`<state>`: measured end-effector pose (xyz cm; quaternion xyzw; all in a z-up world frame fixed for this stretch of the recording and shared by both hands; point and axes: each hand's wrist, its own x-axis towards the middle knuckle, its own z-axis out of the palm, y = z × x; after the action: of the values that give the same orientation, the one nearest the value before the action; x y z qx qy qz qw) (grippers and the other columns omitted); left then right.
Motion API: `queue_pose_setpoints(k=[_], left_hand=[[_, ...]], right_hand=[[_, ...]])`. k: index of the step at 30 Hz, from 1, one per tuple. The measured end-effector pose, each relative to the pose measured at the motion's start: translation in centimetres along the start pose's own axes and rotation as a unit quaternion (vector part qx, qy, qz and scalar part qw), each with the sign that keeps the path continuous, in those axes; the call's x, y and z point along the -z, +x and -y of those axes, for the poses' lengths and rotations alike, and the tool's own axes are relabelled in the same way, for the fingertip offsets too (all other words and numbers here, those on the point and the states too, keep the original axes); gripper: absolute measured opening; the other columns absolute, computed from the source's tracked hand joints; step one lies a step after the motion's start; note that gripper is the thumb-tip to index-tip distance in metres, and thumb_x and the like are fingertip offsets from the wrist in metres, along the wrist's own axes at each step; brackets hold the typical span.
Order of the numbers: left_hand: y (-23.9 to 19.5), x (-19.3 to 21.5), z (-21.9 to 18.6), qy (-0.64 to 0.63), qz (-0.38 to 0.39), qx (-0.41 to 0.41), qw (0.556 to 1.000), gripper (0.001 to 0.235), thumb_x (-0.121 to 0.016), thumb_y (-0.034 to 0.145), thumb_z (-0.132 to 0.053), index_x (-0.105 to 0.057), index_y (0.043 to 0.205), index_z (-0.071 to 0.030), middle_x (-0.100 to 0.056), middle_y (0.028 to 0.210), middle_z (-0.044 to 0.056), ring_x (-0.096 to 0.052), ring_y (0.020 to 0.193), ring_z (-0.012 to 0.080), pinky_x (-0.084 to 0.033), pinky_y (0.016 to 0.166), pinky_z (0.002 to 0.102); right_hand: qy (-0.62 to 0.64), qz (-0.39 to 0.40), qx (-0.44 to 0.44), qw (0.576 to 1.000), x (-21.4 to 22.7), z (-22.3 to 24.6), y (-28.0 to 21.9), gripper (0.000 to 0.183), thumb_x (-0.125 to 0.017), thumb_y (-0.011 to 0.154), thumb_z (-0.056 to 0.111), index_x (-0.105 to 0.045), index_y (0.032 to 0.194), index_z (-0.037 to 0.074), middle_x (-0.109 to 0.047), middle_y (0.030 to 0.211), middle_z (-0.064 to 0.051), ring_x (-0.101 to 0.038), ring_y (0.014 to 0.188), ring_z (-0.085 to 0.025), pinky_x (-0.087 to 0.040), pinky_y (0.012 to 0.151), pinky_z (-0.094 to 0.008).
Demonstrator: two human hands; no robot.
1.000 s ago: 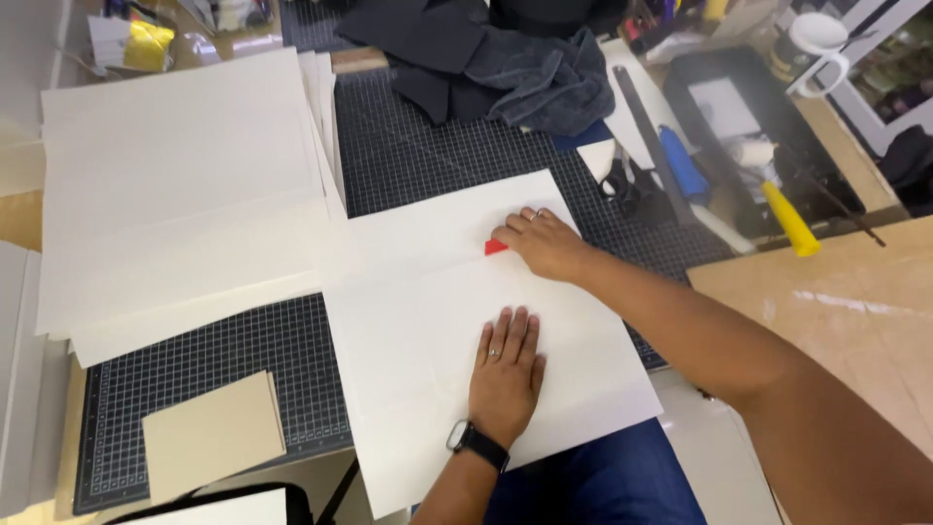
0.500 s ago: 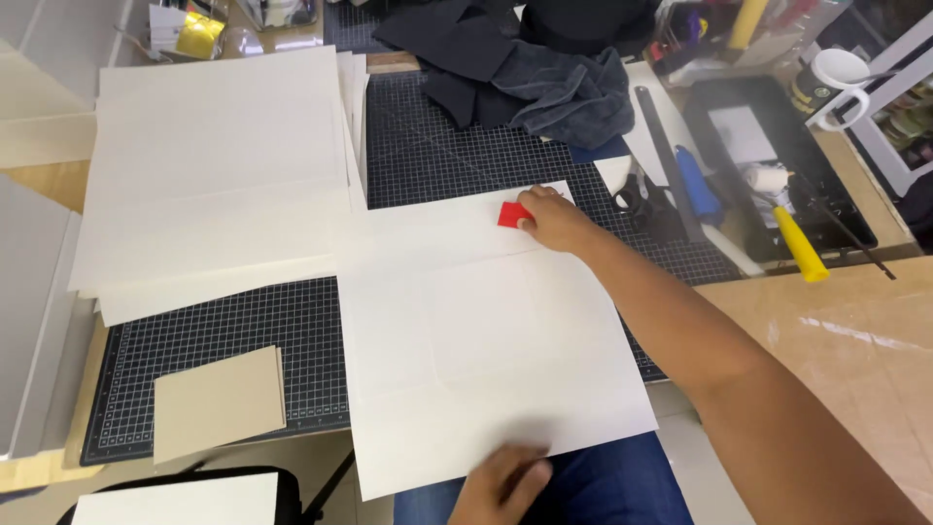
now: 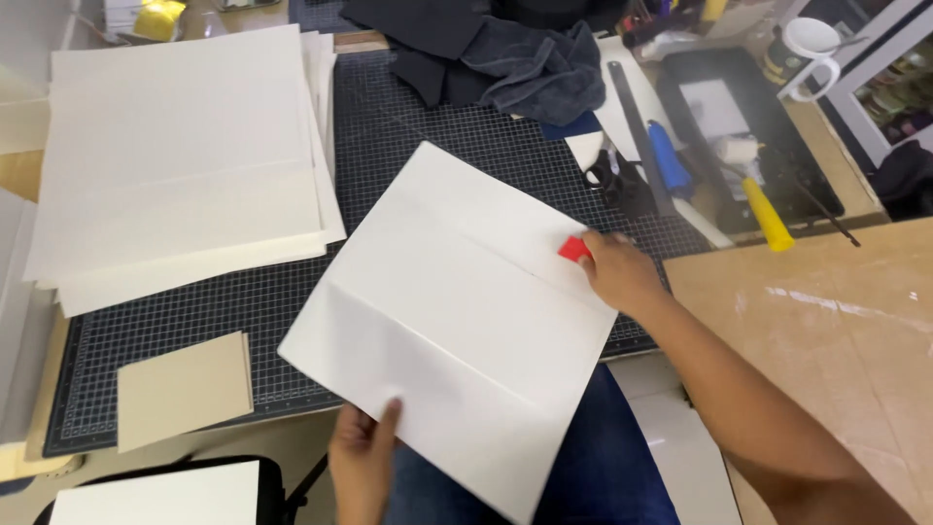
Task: Applying glue to cardboard pieces and mounting them onto paper using a roller and scraper
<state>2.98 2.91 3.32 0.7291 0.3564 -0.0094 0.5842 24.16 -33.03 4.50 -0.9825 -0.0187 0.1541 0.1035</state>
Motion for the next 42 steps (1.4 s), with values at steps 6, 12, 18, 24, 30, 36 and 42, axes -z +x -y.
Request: queue_pose_setpoints(k=[6,12,18,24,30,36,42], left_hand=[[8.4,0.9,-8.0,0.175,0.021,-0.193,0.965,0.036,-0.077,0.094,-0.022,-0.069,0.122,-0.001,-0.073,0.098,0.027,-0.071,0.096,0.0477,-0.054,0.079,0.055],[14.2,-3.3,-9.1,0.339,-0.155,-0.415,0.830,0.077,-0.082,0.090,-0.010,-0.046,0.156,0.005,-0.062,0.137,0.032,-0.058,0.125,0.0504,-0.047,0.102,0.065],[6.7,-15.7,-2.8,0.427,0.131,-0.490,0.749,0.062,-0.055,0.102,-0.040,-0.041,0.159,-0.020,-0.036,0.166,0.012,-0.021,0.155,0.0418,-0.019,0.121,0.062],[3.5,-16.9,-6.2,0.536,0.200,-0.369,0.732,0.061,-0.023,0.109,-0.048,-0.013,0.166,-0.030,-0.005,0.175,-0.001,0.005,0.159,0.0306,0.006,0.126,0.054],[3.4,-17.1,-6.5,0.562,0.216,-0.346,0.720,0.062,-0.018,0.109,-0.049,-0.005,0.167,-0.031,0.003,0.175,-0.003,0.011,0.158,0.0313,0.009,0.126,0.052],[3.3,-17.0,-7.1,0.564,0.230,-0.343,0.715,0.061,-0.017,0.109,-0.046,-0.001,0.167,-0.030,0.008,0.174,-0.003,0.013,0.158,0.0333,0.009,0.126,0.054],[3.1,-16.9,-7.4,0.575,0.234,-0.332,0.710,0.061,-0.014,0.110,-0.046,0.001,0.167,-0.029,0.011,0.174,-0.004,0.014,0.158,0.0329,0.010,0.126,0.054]], right_hand=[[0.026,-0.001,-0.032,0.999,-0.5,-0.6,-9.4,0.045,-0.053,0.102,0.030,-0.053,0.144,0.014,-0.065,0.135,-0.022,-0.062,0.127,-0.041,-0.053,0.101,-0.053],[0.142,-0.016,-0.048,0.989,-1.3,-0.4,-8.8,0.048,-0.052,0.104,0.034,-0.052,0.145,0.010,-0.065,0.133,-0.027,-0.063,0.124,-0.046,-0.049,0.102,-0.059],[0.197,-0.004,-0.026,0.980,-1.6,3.9,-5.0,0.042,-0.058,0.099,0.039,-0.057,0.132,0.012,-0.073,0.118,-0.023,-0.068,0.115,-0.042,-0.054,0.095,-0.054],[0.116,0.002,-0.020,0.993,-3.6,4.6,-1.8,0.039,-0.049,0.102,0.049,-0.058,0.117,0.014,-0.076,0.103,-0.018,-0.073,0.103,-0.039,-0.057,0.087,-0.050],[0.085,0.054,-0.014,0.995,-2.3,6.4,-3.1,0.039,-0.038,0.106,0.043,-0.053,0.120,0.009,-0.075,0.102,-0.023,-0.073,0.103,-0.041,-0.056,0.089,-0.054],[0.066,0.016,-0.014,0.998,-3.6,6.9,1.8,0.043,-0.037,0.105,0.045,-0.050,0.123,0.008,-0.074,0.105,-0.026,-0.071,0.107,-0.046,-0.054,0.093,-0.058],[0.067,0.006,-0.001,0.998,-3.3,7.2,4.2,0.044,-0.036,0.105,0.045,-0.048,0.125,0.007,-0.073,0.108,-0.027,-0.070,0.107,-0.048,-0.053,0.093,-0.060]])
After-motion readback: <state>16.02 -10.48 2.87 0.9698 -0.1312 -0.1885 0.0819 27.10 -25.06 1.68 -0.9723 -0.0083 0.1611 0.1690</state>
